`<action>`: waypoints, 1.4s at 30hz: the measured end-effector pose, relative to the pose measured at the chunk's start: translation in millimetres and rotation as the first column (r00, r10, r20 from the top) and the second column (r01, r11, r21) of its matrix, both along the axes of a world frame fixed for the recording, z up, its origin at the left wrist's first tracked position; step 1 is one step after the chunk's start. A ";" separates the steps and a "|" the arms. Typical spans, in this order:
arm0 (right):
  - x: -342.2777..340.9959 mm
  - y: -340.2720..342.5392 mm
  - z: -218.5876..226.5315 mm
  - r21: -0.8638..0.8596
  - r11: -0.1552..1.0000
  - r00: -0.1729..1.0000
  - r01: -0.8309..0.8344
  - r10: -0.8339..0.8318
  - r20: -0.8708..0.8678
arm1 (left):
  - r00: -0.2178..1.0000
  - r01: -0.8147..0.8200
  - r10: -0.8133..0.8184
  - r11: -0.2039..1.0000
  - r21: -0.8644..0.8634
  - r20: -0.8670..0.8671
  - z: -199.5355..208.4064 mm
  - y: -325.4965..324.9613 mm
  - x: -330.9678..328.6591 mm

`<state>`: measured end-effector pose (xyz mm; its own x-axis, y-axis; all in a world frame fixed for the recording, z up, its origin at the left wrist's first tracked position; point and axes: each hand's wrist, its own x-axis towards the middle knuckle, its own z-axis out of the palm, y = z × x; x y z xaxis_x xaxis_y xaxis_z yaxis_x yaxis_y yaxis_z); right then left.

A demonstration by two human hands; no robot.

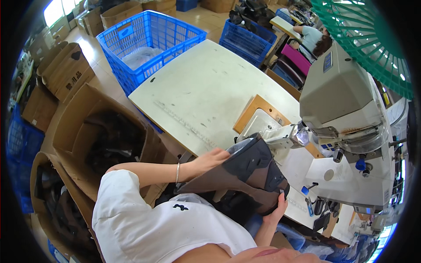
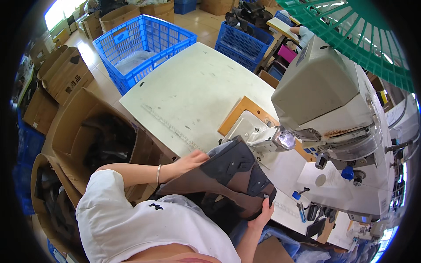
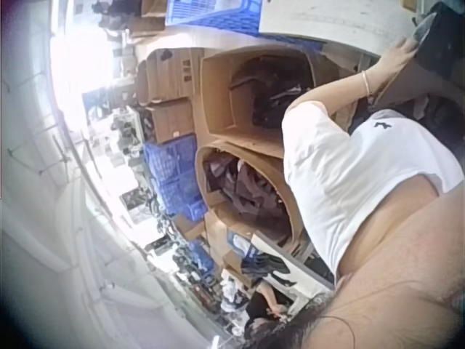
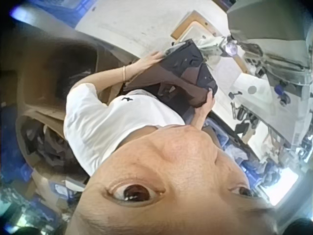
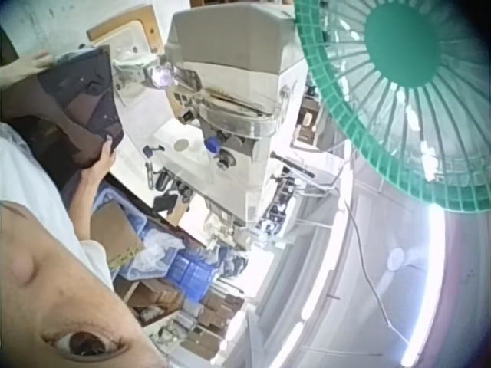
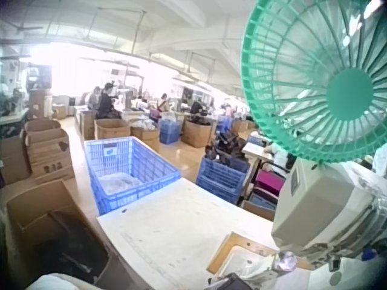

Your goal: The person sews a shoe upper with a sewing machine, retrieves another shoe upper from a cardboard box, and sews it using the sewing machine.

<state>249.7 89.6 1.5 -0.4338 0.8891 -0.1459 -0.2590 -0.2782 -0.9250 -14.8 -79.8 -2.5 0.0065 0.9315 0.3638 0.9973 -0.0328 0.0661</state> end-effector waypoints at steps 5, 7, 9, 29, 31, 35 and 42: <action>8.4 4.2 -3.7 -0.034 0.999 0.998 -0.007 0.009 0.061 | -0.172 0.357 0.045 0.934 0.019 0.984 11.7 17.0 4.1; 8.1 4.3 -4.0 -0.038 0.999 0.997 -0.007 0.010 0.072 | -0.288 0.345 0.038 0.936 0.067 0.957 -1.1 26.2 5.9; 8.0 6.1 -4.2 -0.041 0.999 0.997 -0.005 0.009 0.082 | -0.398 0.331 0.029 0.937 0.114 0.917 -3.2 31.4 6.8; 19.7 4.1 -17.8 -0.044 0.983 0.982 0.178 -0.175 0.067 | -0.413 0.494 0.303 0.867 -0.068 0.859 13.8 44.4 10.2; 15.4 5.0 -8.8 -0.012 0.986 0.978 0.168 -0.165 0.126 | -0.556 0.469 0.310 0.883 -0.018 0.771 38.0 40.7 9.2; 76.8 58.5 -18.8 0.493 0.832 0.658 -0.255 -0.224 0.719 | -0.445 0.556 0.436 0.819 -0.141 0.782 42.8 39.9 5.6; 253.5 222.2 135.0 0.815 0.059 0.330 0.576 -0.929 -0.166 | -0.649 0.491 0.399 0.870 -0.044 0.648 0.2 61.5 -1.2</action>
